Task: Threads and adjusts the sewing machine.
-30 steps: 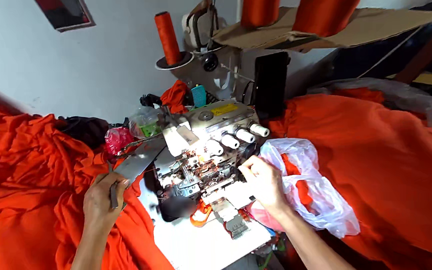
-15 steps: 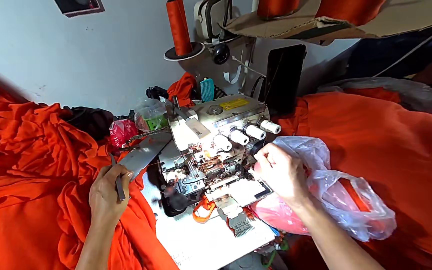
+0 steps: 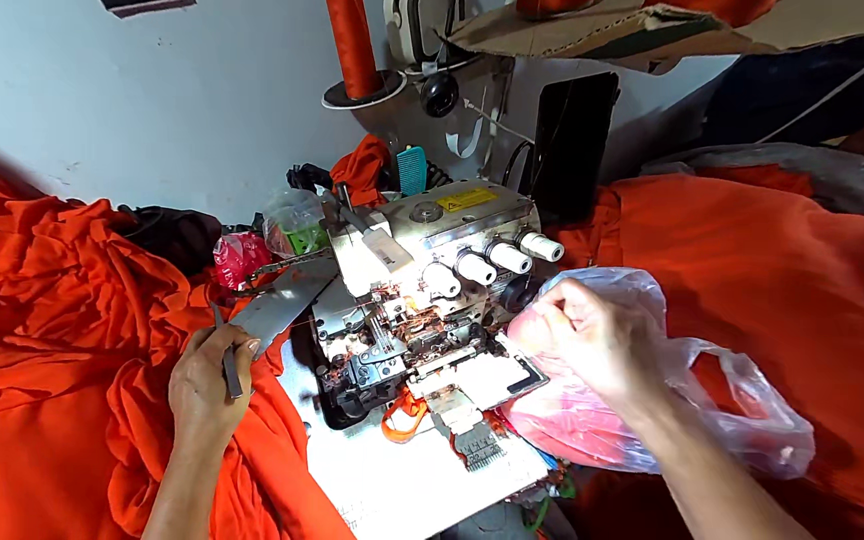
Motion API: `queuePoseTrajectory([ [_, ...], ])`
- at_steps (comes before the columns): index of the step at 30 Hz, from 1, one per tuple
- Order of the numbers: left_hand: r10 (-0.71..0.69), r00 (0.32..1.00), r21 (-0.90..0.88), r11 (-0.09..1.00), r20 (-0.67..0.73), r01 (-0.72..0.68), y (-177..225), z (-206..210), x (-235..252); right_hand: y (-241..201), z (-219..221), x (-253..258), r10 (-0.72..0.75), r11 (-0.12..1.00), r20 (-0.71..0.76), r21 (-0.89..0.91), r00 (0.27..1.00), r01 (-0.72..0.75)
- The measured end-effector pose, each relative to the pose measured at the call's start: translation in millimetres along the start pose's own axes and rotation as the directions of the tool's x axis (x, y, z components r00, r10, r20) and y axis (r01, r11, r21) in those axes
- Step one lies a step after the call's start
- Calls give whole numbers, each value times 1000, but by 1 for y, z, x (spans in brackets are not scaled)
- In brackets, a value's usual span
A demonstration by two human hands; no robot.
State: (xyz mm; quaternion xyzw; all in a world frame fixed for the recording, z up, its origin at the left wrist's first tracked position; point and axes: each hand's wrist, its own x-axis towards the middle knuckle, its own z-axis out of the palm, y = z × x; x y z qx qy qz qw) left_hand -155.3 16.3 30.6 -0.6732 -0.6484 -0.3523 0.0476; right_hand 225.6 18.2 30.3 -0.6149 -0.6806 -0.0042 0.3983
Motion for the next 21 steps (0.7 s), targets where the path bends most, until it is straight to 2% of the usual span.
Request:
queuePoseTrajectory([
  [8,-2,1000,-6,1000,-1,2,2,-1,0,7,-9,7,28,993,148,-117,989,-11],
  [14,-18,1000,-17,1000,7,19,4,-2,0,21,-2,6,117,990,154,-98,981,-103],
  [21,21,982,156,986,188,-51,2,-15,19,29,-7,10,98,993,74,-75,992,-92],
])
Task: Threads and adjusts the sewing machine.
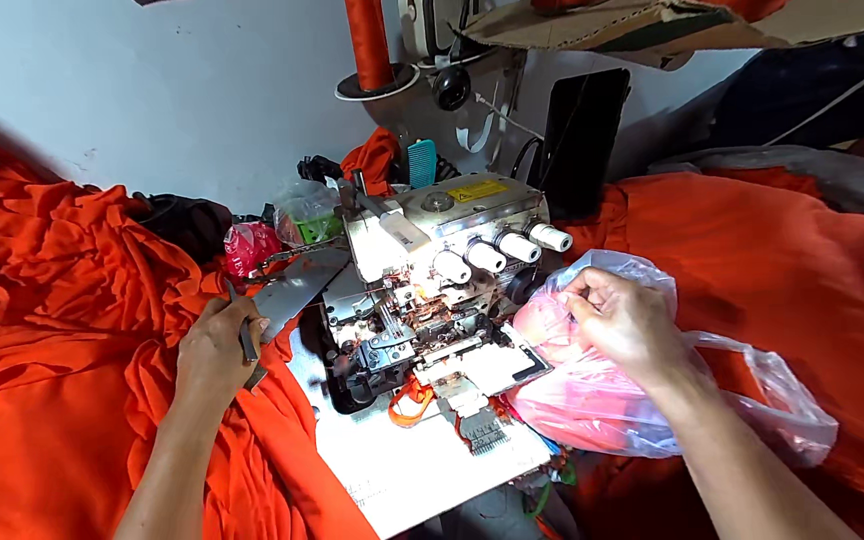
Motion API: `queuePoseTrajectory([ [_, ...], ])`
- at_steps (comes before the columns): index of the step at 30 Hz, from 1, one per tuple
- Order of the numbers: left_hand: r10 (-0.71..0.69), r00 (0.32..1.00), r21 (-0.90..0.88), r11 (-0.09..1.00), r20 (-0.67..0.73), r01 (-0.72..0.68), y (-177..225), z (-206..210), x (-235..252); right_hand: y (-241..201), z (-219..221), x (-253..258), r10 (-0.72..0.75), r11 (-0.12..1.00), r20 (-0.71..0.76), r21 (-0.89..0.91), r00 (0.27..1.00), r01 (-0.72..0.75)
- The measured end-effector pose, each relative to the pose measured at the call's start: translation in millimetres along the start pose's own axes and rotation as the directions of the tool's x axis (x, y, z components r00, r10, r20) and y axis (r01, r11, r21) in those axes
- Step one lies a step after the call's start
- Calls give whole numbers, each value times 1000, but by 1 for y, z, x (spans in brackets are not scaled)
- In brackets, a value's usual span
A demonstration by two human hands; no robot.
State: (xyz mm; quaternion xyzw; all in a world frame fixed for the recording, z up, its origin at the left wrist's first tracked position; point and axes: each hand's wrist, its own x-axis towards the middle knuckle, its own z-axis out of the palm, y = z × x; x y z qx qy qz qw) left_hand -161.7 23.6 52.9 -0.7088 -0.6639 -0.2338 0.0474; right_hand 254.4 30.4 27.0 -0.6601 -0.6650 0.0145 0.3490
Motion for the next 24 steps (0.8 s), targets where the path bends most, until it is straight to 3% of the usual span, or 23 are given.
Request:
queuePoseTrajectory([
  [2,-21,999,12,1000,43,20,1,-3,4,1,-5,-6,-54,999,-46,-5,997,54],
  [5,-255,963,-64,963,83,261,12,-6,-9,-11,-22,-34,-245,970,-135,-29,960,243],
  [7,-161,986,-8,987,-32,161,3,12,-5,-21,-17,-65,-392,917,-157,11,907,398],
  [10,-91,996,123,988,10,89,12,7,4,-31,18,-96,-507,859,-39,56,861,508],
  [12,-13,1000,158,987,-17,15,8,9,0,-36,41,-96,-512,858,24,58,859,510],
  [14,212,958,257,953,-193,-159,-8,25,-5,-39,56,-89,-492,867,-25,78,870,492],
  [16,-39,999,131,991,32,34,33,-3,-10,-43,65,-83,-476,870,-140,71,868,488],
  [19,-62,998,133,989,-30,65,45,-1,-13,-47,69,-75,-420,894,-278,38,864,447],
  [21,-132,991,127,983,20,129,60,-9,-13,-53,74,-65,-368,917,-362,14,856,400],
  [24,-93,996,123,988,-4,93,55,-6,-17,-68,86,-44,-271,950,-448,16,852,311],
])
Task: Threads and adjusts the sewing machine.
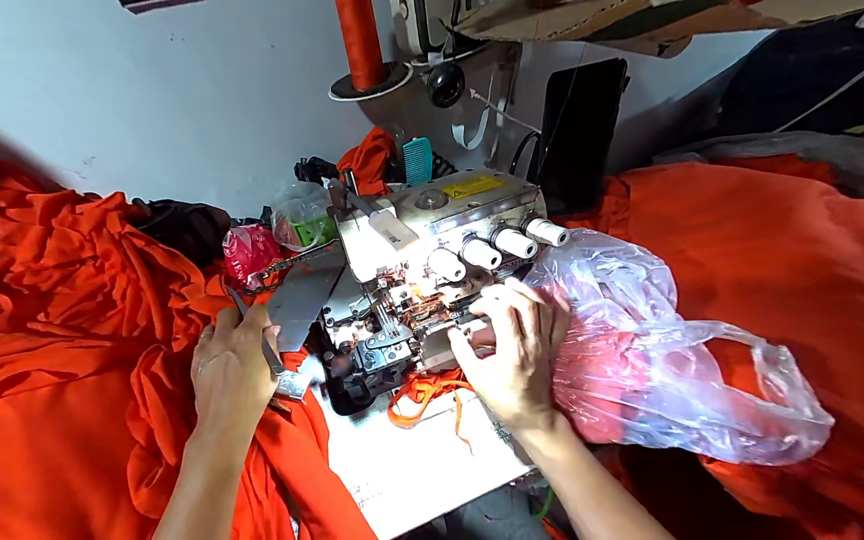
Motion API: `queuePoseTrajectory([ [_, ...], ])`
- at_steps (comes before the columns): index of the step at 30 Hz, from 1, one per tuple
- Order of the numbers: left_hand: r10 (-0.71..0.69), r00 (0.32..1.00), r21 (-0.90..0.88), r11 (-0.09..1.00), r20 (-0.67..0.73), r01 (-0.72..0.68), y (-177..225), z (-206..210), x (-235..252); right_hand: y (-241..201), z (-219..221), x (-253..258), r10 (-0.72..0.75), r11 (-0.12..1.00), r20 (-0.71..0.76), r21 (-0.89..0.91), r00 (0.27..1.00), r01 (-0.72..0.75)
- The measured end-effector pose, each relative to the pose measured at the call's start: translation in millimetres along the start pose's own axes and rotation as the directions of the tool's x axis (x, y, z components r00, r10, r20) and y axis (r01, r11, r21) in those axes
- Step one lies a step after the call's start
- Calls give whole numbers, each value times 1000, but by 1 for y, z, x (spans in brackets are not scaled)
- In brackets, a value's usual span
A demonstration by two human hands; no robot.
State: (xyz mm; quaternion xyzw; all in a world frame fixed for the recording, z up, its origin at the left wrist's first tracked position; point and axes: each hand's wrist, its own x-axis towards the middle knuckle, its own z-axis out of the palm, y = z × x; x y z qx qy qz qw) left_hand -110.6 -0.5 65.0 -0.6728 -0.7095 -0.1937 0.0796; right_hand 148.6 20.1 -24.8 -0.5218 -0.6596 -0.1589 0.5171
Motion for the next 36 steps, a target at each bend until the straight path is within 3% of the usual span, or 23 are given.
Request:
queuePoseTrajectory([
  [4,68,995,4,998,-69,-68,-24,16,0,-11,31,7,121,993,-6,9,993,-121],
  [9,-62,988,-164,986,-141,38,-22,28,-1,-19,41,-5,200,979,11,40,980,-200],
  [12,-92,987,-191,979,-133,65,-22,28,0,-18,28,-7,192,977,79,80,978,-198],
  [15,-51,980,-234,972,-192,5,-31,32,2,-25,1,-25,89,979,57,181,994,-98],
  [17,-7,964,-270,960,-264,-67,-32,31,-4,-37,-22,-43,86,923,172,358,981,-144],
  [19,100,930,-270,941,-354,-204,-21,22,-18,-44,-39,-45,32,758,372,596,928,-265],
  [21,223,895,-237,914,-386,-330,-2,8,-42,-50,-48,-35,64,603,557,639,828,-477],
  [22,288,885,-234,892,-365,-386,7,2,-57,-52,-50,-27,117,507,661,602,741,-617],
  [24,385,872,-245,853,-303,-461,25,-3,-85,-55,-49,-7,162,204,845,477,510,-855],
  [25,418,865,-245,840,-279,-485,32,0,-98,-55,-48,2,124,49,898,420,423,-906],
  [26,443,857,-236,832,-262,-502,38,5,-109,-55,-46,10,70,-66,921,387,383,-920],
  [29,481,845,-189,830,-232,-524,46,24,-134,-53,-46,26,-11,-279,944,315,331,-907],
  [31,482,852,-187,835,-205,-517,45,30,-144,-48,-49,31,-4,-292,949,299,314,-908],
  [33,457,875,-193,855,-160,-482,40,33,-149,-37,-55,30,29,-233,944,325,328,-917],
  [36,406,913,-134,904,-39,-407,23,45,-138,-12,-63,27,136,10,898,421,418,-907],
])
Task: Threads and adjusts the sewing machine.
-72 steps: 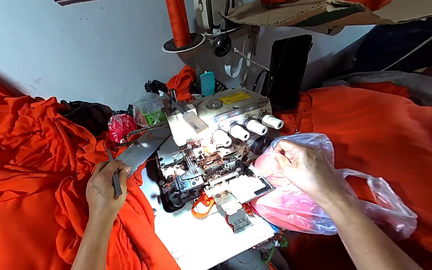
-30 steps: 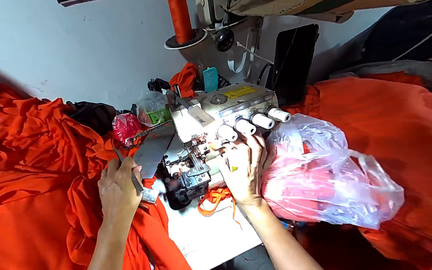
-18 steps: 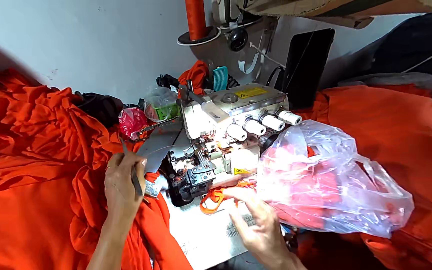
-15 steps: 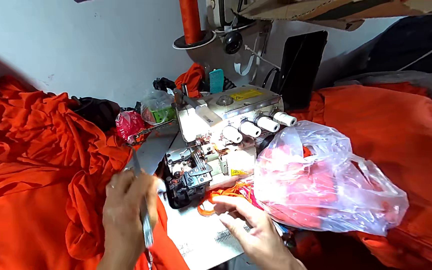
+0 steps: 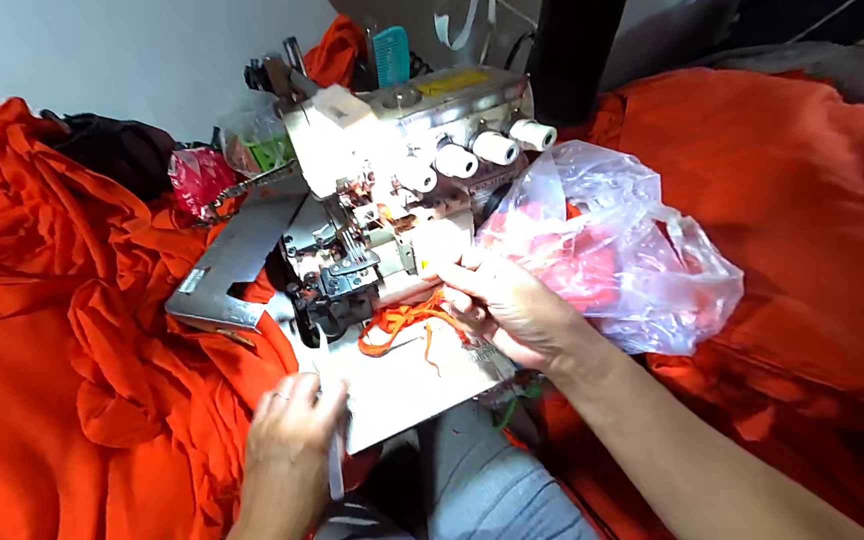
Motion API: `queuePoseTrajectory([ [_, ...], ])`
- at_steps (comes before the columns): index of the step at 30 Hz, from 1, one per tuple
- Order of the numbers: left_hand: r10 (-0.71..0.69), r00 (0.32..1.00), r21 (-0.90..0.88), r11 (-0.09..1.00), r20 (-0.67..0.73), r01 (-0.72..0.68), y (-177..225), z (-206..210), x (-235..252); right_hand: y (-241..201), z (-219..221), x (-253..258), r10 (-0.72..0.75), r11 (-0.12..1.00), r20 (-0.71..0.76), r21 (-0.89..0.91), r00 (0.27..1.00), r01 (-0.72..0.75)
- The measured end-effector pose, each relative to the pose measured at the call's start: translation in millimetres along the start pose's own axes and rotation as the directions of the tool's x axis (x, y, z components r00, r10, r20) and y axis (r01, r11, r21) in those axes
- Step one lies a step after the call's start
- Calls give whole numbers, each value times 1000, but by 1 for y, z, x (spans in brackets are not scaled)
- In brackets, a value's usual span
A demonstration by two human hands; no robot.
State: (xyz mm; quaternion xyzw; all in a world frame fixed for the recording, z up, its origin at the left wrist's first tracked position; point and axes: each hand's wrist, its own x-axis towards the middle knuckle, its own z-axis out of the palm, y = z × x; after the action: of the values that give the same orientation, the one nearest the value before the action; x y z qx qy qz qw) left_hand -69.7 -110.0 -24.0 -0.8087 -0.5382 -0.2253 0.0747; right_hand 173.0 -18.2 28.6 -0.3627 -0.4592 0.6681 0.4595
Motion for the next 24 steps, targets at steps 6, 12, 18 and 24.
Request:
queuePoseTrajectory([
  [6,-115,986,158,983,117,96,-24,27,16,-5,-38,-13,-186,928,-7,-328,982,174],
  [12,-52,998,37,998,43,51,10,0,15,3,-63,-8,-122,962,89,-234,989,139],
  [18,488,844,-459,817,224,-350,157,57,-9,12,-61,-3,-101,984,83,-140,991,112],
  [24,267,219,-241,960,938,-140,193,104,57,14,-55,-6,-103,985,11,-136,995,104],
])
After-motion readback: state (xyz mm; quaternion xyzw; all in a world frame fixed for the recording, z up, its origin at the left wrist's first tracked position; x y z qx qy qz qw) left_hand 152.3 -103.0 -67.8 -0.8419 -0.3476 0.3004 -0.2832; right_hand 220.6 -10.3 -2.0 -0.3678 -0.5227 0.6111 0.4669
